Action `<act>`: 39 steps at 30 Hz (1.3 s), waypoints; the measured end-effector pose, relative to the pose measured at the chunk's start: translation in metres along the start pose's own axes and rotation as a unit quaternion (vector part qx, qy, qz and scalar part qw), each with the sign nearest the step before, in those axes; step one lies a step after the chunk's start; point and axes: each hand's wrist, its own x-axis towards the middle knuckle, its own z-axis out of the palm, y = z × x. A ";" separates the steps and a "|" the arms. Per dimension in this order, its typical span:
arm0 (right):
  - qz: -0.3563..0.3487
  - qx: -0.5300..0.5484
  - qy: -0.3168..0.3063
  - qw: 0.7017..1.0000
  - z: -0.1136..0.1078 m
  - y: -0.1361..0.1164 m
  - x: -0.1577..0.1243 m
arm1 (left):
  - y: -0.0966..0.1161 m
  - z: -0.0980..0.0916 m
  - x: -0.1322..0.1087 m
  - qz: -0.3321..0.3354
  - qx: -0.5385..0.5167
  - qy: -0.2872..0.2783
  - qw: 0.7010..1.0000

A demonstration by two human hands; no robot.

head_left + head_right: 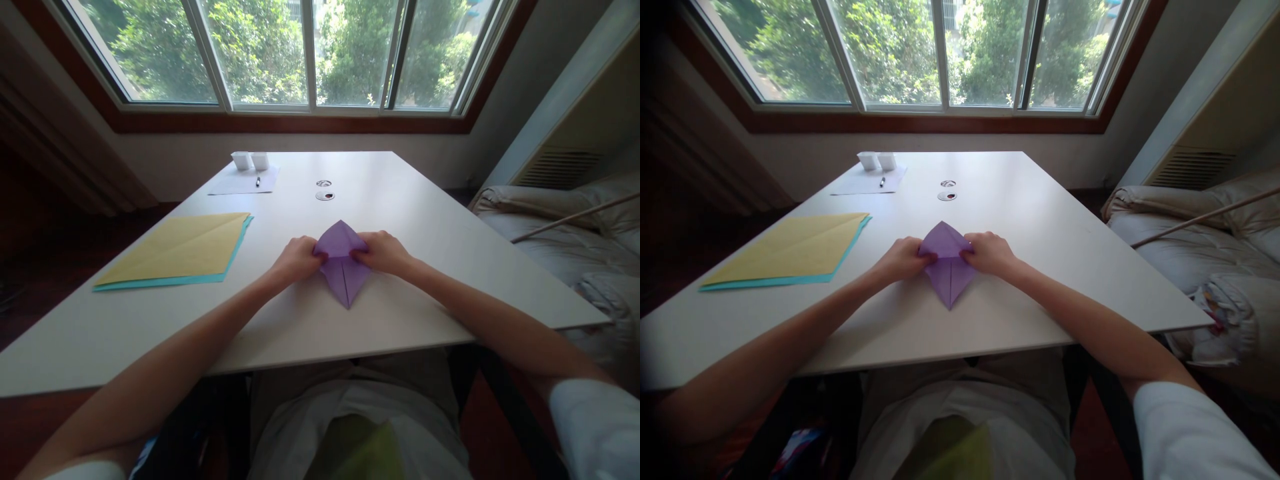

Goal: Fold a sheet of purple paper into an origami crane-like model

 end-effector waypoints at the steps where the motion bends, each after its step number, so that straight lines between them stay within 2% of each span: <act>1: 0.000 0.004 -0.001 1.000 0.000 0.001 0.000 | 0.000 0.001 0.000 0.003 -0.003 0.002 1.000; 6: -0.030 0.032 -0.010 0.999 0.001 0.002 0.000 | -0.002 0.002 0.000 0.040 0.034 -0.002 0.999; 9: -0.052 0.034 -0.006 0.998 0.001 0.002 0.000 | -0.002 0.002 -0.001 0.034 0.066 0.005 0.997; 16: -0.013 0.009 -0.004 1.000 -0.001 0.003 0.001 | -0.001 0.004 -0.002 0.003 0.022 0.025 0.999; 18: -0.015 0.019 -0.004 1.000 -0.002 0.006 0.001 | -0.001 0.004 -0.003 0.047 -0.011 0.027 0.998; 21: -0.037 0.051 -0.004 0.998 -0.002 0.012 0.002 | -0.004 0.001 -0.003 0.165 -0.088 0.017 0.982; 24: -0.069 0.089 -0.005 0.994 -0.002 0.019 0.003 | -0.008 -0.002 -0.003 0.211 -0.155 -0.053 0.964; 26: -0.088 0.109 -0.005 0.990 -0.001 0.022 0.004 | -0.013 -0.003 -0.003 0.210 -0.179 -0.093 0.957; 29: -0.095 0.119 -0.006 0.988 0.001 0.025 0.004 | -0.020 -0.001 -0.002 0.199 -0.202 -0.118 0.952; 34: -0.083 0.098 -0.004 0.992 0.000 0.024 0.003 | -0.027 0.004 0.002 0.144 -0.250 -0.127 0.949; 39: -0.091 0.042 -0.014 0.995 -0.004 0.021 0.001 | -0.029 0.006 0.003 0.133 -0.238 -0.117 0.955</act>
